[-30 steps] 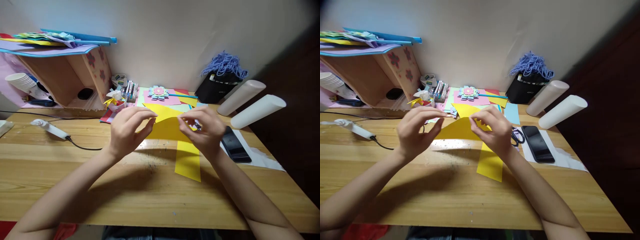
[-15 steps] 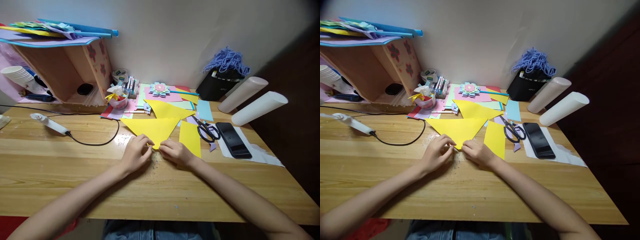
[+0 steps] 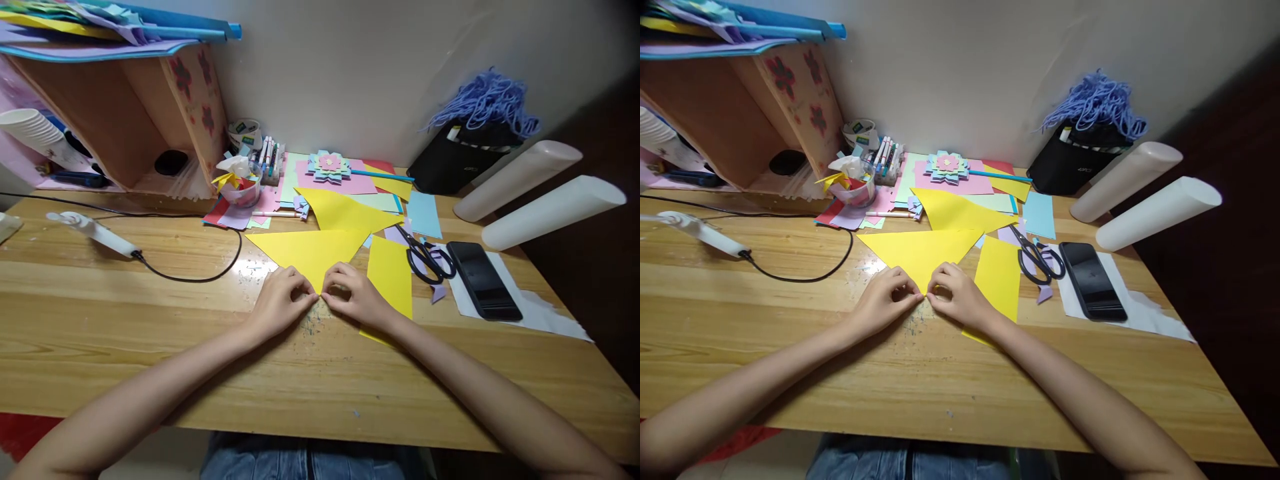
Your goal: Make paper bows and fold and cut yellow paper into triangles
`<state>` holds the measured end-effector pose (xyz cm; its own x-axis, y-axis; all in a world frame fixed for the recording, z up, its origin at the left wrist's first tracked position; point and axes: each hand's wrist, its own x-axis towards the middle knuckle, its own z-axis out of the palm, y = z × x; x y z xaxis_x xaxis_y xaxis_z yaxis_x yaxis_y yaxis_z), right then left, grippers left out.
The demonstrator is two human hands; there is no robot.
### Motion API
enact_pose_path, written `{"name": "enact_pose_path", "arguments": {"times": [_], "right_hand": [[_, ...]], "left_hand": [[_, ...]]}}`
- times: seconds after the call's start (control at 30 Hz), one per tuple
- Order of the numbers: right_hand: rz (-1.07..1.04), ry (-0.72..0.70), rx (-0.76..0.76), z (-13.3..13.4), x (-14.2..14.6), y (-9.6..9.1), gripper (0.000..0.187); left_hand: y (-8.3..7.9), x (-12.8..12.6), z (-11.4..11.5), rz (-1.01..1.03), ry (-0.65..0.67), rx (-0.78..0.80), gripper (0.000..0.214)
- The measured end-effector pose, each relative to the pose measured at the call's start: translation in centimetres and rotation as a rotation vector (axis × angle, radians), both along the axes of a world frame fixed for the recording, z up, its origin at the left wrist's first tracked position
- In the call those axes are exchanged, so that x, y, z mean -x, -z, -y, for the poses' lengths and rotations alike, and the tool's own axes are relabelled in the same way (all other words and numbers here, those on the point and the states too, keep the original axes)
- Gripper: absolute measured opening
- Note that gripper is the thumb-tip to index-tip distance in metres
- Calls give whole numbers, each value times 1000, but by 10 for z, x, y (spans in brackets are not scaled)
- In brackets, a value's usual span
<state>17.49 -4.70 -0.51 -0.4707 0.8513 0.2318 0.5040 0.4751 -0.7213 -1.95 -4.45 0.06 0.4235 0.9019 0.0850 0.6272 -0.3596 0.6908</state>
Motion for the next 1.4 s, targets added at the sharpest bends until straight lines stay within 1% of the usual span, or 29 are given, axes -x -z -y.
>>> {"name": "enact_pose_path", "arguments": {"times": [0.1, 0.3, 0.6, 0.8, 0.9, 1.1, 1.23, 1.4], "right_hand": [[-27, 22, 30, 0, 1, 0, 9], [-12, 62, 30, -1, 2, 3, 9], [17, 91, 9, 2, 4, 4, 9], [1, 75, -28, 4, 4, 2, 10], [23, 27, -103, 5, 1, 3, 10], [206, -146, -382, 2, -9, 8, 13], [307, -207, -544, -2, -13, 9, 15], [378, -282, -645, -5, -17, 6, 16]], "left_hand": [[1, -2, 0, 17, -13, -7, 10], [5, -3, -1, -15, -24, -36, 10], [2, -6, -1, -24, -31, -35, 9], [2, -8, -1, -35, -53, -47, 7], [3, -8, -1, -34, -52, -37, 6], [4, -8, -1, -30, -56, -43, 7], [3, -8, -1, -31, -57, -47, 5], [2, -8, -1, -32, -52, -35, 3]]}}
